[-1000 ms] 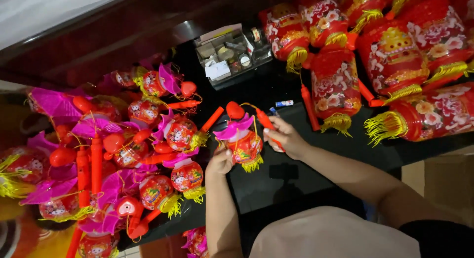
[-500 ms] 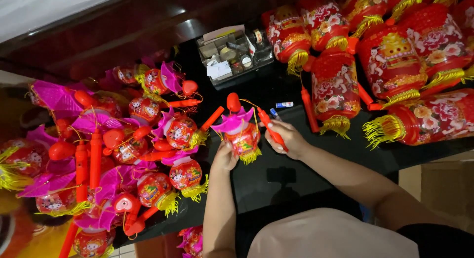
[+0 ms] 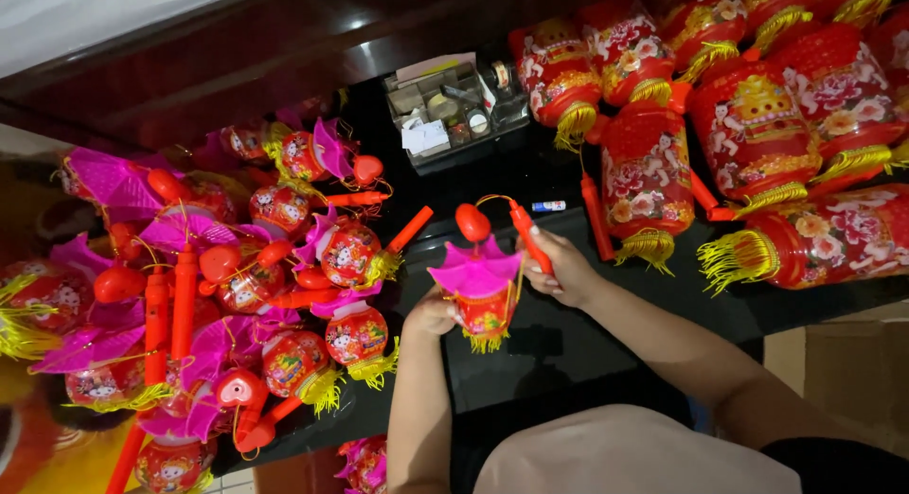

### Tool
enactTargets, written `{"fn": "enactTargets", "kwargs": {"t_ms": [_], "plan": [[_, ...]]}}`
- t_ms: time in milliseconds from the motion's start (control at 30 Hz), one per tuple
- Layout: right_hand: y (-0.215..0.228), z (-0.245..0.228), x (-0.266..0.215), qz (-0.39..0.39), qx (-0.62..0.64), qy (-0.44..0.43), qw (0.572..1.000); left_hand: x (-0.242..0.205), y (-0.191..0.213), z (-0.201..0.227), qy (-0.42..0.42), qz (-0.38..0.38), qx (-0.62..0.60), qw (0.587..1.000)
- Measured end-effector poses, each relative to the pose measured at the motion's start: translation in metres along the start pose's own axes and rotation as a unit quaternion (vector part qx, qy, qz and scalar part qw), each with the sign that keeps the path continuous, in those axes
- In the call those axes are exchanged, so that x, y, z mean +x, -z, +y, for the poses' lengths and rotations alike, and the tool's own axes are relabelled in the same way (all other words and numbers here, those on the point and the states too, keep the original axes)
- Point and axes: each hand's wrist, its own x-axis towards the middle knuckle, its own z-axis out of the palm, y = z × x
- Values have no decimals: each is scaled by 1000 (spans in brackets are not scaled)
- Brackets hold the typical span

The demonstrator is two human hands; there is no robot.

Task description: Assembling small decorative lanterns by attaching plastic handles to the lantern bodies.

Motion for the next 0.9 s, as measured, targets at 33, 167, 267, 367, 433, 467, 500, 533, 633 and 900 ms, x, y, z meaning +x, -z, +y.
{"fn": "enactTargets", "kwargs": {"t_ms": [33, 167, 267, 367, 433, 467, 500, 533, 633, 900], "plan": [[0, -2, -1, 1, 0, 0, 1000, 9, -35, 17, 1, 0, 0, 1000], [1, -4, -1, -40, 47, -19, 998, 14, -33, 28, -37, 90, 4, 995], [6, 2, 2, -60, 54, -17, 997, 7, 15, 16, -43, 193, 19, 980], [9, 4, 1, -62, 39, -16, 997, 6, 33, 6, -26, 222, 46, 974], [8, 3, 1, -60, 39, -21, 997, 5, 30, 1, -9, 231, 62, 971], [8, 1, 2, -54, 43, -27, 997, 5, 22, 2, -3, 236, 62, 970], [6, -1, 4, -48, 46, -33, 997, 6, 14, 3, 1, 240, 64, 969], [5, -4, 4, -48, 45, -33, 997, 7, 17, 2, 0, 240, 64, 969], [4, -5, 4, -53, 55, -29, 997, 2, 23, -1, -1, 203, 66, 977], [10, -5, 6, -34, 61, -36, 997, -3, 38, -14, 5, 126, 56, 990]]}}
